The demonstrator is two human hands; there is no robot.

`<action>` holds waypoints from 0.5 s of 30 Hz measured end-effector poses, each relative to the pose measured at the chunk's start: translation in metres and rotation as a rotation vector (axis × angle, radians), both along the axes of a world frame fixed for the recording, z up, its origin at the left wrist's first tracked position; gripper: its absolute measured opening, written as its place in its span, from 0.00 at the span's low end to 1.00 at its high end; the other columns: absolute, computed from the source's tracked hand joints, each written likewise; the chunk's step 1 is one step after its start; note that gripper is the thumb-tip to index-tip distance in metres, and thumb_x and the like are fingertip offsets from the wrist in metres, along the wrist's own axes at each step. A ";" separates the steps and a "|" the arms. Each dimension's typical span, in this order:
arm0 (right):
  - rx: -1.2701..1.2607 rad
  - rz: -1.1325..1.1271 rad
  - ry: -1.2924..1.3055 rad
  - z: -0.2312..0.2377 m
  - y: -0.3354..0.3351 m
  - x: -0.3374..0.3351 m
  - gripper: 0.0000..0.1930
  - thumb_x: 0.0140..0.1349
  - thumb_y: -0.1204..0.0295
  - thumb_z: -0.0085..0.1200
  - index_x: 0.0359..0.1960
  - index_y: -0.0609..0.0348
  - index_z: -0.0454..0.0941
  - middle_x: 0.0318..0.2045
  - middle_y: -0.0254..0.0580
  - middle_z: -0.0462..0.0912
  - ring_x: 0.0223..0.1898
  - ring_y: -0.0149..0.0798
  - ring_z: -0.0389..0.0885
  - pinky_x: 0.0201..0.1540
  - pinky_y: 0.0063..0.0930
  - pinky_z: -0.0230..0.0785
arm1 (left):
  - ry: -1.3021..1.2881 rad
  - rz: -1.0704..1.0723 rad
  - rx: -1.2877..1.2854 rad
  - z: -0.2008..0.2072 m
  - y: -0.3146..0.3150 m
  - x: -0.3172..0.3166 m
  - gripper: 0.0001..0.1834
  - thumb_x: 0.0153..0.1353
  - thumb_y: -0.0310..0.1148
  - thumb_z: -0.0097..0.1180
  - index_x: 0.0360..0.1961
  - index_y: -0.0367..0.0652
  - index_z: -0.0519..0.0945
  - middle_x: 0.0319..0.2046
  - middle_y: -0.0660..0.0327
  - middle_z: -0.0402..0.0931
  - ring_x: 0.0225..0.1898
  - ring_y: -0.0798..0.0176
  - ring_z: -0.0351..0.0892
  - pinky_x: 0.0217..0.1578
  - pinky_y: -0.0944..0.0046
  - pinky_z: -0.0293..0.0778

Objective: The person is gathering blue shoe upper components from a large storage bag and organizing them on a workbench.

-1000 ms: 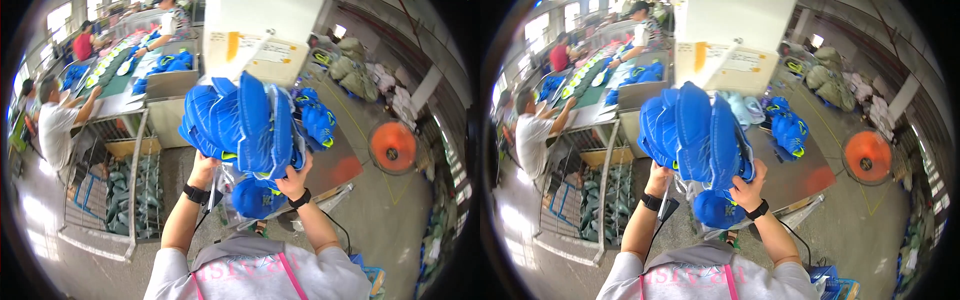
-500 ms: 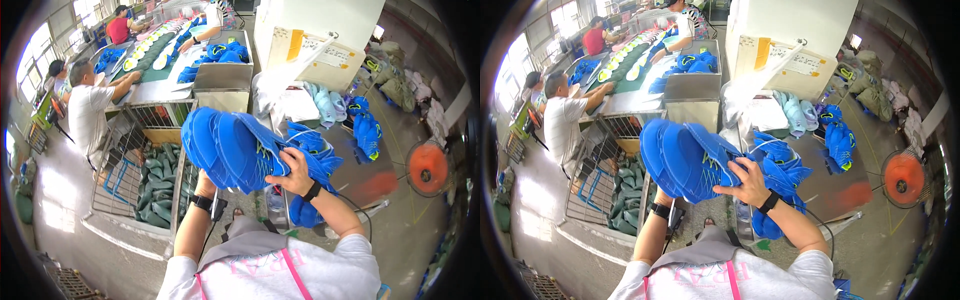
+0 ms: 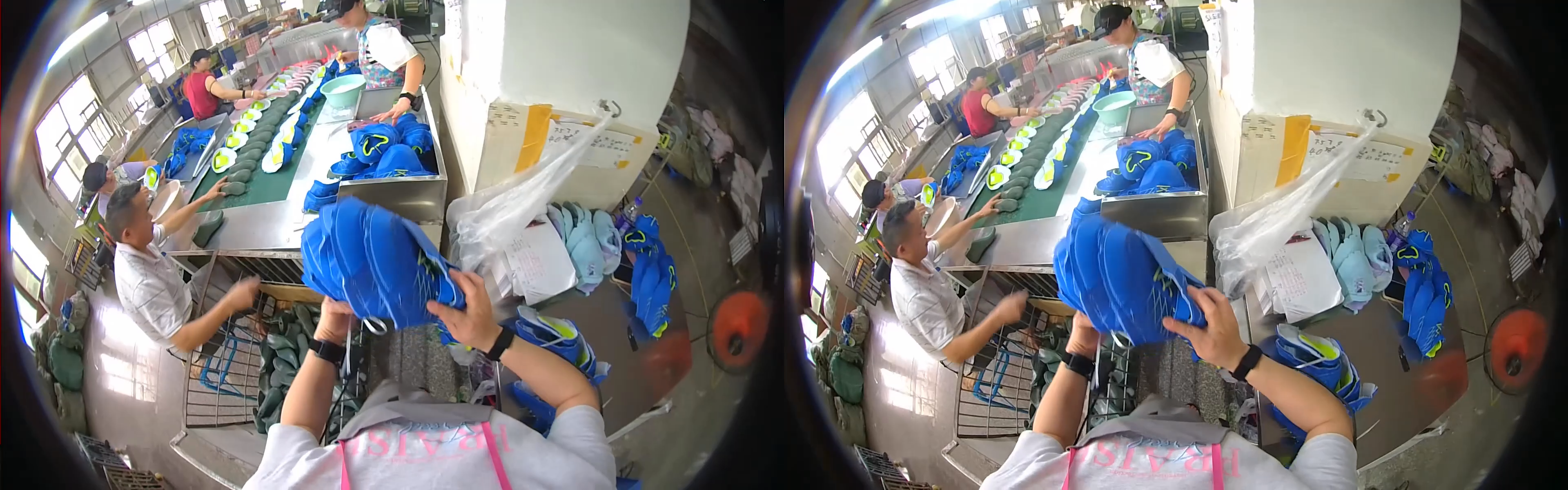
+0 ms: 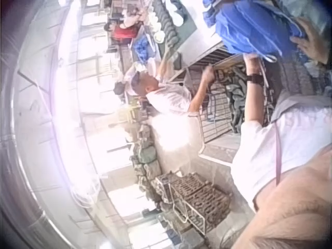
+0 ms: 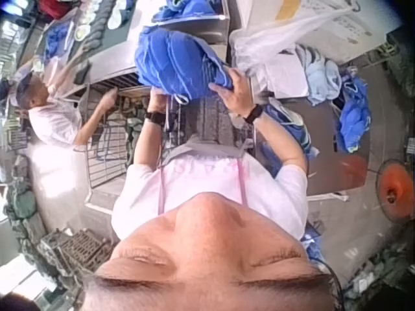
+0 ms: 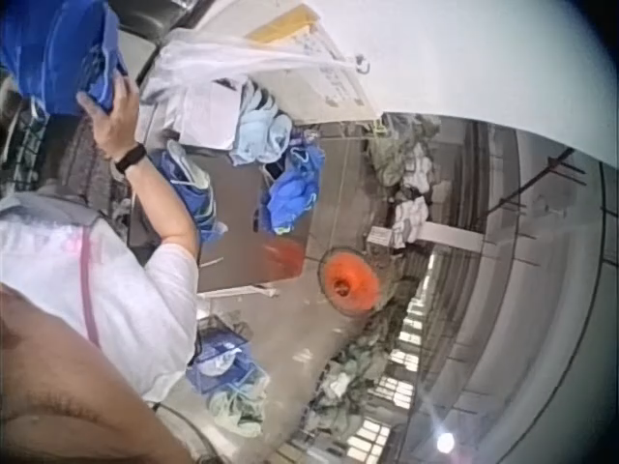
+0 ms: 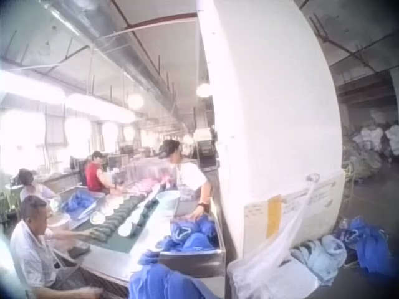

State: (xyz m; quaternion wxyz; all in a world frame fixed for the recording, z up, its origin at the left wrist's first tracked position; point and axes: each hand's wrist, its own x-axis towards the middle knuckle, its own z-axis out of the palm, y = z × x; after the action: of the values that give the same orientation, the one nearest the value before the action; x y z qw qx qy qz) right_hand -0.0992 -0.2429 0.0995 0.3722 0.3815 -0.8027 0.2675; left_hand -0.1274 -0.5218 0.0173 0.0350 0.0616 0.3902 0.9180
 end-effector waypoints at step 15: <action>-0.431 0.005 -0.429 0.031 -0.108 -0.342 0.47 0.32 0.78 0.66 0.60 0.46 0.58 0.56 0.57 0.51 0.58 0.56 0.54 0.59 0.40 0.52 | 0.236 0.218 -0.805 0.129 -0.111 -0.362 0.26 0.40 0.26 0.60 0.45 0.35 0.69 0.37 0.60 0.75 0.37 0.66 0.74 0.41 0.68 0.68</action>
State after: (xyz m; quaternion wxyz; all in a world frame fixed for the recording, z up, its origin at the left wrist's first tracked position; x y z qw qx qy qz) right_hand -0.4408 -0.3511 0.1309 0.2661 0.2303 -0.7867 0.5072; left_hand -0.4892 -0.6324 0.1459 -0.0860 0.1061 0.7227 0.6776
